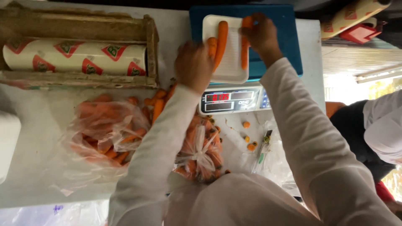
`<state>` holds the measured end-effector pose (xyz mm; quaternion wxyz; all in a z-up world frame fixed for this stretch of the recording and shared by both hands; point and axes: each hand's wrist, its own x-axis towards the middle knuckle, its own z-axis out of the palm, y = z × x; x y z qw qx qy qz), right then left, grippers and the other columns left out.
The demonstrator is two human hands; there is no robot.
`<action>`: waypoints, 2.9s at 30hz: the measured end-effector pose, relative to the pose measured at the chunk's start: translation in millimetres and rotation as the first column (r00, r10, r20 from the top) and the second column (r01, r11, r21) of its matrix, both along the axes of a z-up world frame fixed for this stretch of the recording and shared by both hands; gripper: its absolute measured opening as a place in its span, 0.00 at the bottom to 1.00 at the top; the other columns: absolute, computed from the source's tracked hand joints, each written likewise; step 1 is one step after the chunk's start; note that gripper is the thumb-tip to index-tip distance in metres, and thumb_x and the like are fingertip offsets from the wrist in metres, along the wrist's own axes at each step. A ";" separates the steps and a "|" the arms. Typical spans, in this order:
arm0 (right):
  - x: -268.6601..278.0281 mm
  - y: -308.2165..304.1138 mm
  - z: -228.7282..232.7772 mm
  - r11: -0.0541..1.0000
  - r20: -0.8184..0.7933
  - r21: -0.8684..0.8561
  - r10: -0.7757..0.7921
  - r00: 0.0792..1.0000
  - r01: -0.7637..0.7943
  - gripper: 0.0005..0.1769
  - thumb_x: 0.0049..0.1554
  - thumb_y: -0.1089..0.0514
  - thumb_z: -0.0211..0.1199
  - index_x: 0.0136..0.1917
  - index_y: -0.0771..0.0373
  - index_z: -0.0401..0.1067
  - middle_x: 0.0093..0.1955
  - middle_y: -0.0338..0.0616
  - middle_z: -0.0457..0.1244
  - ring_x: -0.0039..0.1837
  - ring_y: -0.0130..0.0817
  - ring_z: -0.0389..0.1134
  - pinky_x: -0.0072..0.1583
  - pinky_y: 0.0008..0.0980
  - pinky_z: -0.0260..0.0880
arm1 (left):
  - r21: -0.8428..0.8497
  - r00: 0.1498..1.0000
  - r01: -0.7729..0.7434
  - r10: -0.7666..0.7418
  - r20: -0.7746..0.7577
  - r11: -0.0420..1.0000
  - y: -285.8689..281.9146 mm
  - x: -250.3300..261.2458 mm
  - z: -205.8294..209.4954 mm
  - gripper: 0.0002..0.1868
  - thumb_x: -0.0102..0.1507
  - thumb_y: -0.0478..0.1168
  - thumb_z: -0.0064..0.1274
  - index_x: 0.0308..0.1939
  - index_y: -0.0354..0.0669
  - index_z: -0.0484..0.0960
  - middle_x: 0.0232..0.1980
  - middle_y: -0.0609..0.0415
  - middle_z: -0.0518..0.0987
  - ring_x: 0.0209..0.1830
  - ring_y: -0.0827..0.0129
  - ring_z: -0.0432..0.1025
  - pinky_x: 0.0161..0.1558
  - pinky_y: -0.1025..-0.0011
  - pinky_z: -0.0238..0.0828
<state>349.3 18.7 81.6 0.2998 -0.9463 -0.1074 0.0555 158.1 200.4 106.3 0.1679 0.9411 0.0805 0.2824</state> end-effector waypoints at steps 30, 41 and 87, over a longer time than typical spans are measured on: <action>-43.7 75.3 -12.9 0.984 0.056 -0.135 0.121 0.991 -0.112 0.15 0.64 0.46 0.56 0.50 0.61 0.65 0.46 0.56 0.67 0.45 0.60 0.70 0.43 0.52 0.70 | -0.623 0.883 -0.240 -0.099 -0.458 0.745 32.0 64.4 -7.9 0.29 0.49 0.59 0.60 0.44 0.45 0.72 0.46 0.50 0.84 0.49 0.47 0.79 0.47 0.55 0.74; -50.6 81.8 30.8 0.984 -0.170 -0.164 0.035 0.985 -0.063 0.13 0.64 0.55 0.52 0.41 0.58 0.73 0.36 0.46 0.68 0.38 0.34 0.72 0.43 0.31 0.72 | -0.604 0.921 -0.153 -0.109 -0.375 0.782 29.2 67.9 -32.3 0.22 0.54 0.54 0.54 0.42 0.41 0.72 0.41 0.46 0.83 0.44 0.44 0.78 0.41 0.50 0.71; -41.2 24.3 6.4 0.993 0.041 -0.116 0.040 0.998 -0.035 0.44 0.59 0.41 0.68 0.79 0.54 0.51 0.65 0.64 0.57 0.58 0.67 0.67 0.57 0.53 0.71 | -0.935 0.932 -0.052 -0.319 -0.171 0.350 18.6 85.6 -17.0 0.16 0.63 0.40 0.34 0.50 0.47 0.74 0.39 0.56 0.80 0.34 0.70 0.77 0.42 0.71 0.76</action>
